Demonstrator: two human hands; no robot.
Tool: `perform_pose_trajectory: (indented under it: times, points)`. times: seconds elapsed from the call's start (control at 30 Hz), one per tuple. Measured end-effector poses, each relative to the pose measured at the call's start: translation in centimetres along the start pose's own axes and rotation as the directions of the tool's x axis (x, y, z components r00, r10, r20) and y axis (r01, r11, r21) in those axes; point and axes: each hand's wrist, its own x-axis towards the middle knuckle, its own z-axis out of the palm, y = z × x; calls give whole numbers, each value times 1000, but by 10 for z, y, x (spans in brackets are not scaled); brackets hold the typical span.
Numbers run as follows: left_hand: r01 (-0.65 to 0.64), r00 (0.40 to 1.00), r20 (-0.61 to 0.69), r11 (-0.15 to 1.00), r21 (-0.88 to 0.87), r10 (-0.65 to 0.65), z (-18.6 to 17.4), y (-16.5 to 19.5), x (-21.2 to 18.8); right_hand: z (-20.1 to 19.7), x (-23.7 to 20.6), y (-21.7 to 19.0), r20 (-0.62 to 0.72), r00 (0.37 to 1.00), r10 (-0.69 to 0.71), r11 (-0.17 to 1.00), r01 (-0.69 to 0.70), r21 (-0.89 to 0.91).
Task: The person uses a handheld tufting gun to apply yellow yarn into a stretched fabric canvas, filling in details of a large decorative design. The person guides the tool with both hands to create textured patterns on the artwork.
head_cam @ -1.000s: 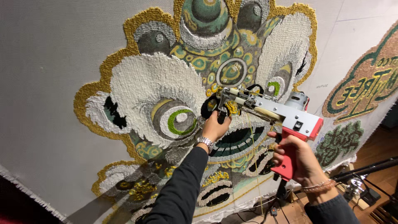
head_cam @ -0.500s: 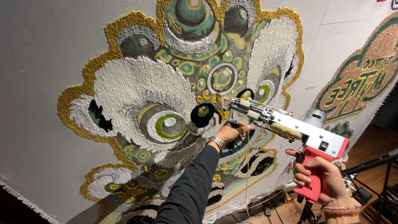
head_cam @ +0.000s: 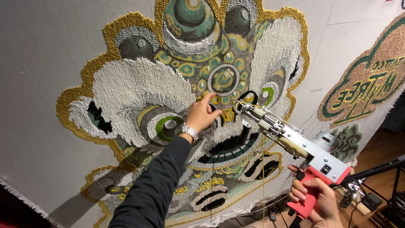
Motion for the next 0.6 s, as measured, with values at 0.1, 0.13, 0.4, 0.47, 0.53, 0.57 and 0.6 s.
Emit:
perform_pose_trajectory:
  times: [0.1, 0.13, 0.4, 0.47, 0.53, 0.57, 0.6]
  points:
    - [21, 999, -43, 982, 187, -13, -6, -7, 9, 4, -7, 4, -41, 999, -13, 1000, 12, -23]
    - [4, 997, -80, 977, 214, 13, -6, -9, 10, 5, -9, 4, -52, 998, -19, 999, 18, -32]
    - [30, 991, -133, 944, 328, 15, -3, -16, 10, 6, -26, -5, -5, 1000, -4, 999, 3, -42]
    - [14, 990, -137, 963, 269, 24, -2, -16, 9, 9, -21, -3, 8, 1000, 3, 999, -3, -35]
    - [1, 992, -125, 973, 230, 28, -3, -16, 7, 12, -13, 0, 11, 1000, 22, 1000, -22, -18]
    - [-2, 994, -109, 976, 218, 27, -4, -16, 5, 13, -10, 1, 31, 999, 22, 1000, -22, -14]
    - [-6, 995, -94, 978, 208, 26, -5, -16, 4, 15, -6, 3, 53, 998, 22, 1000, -21, -9]
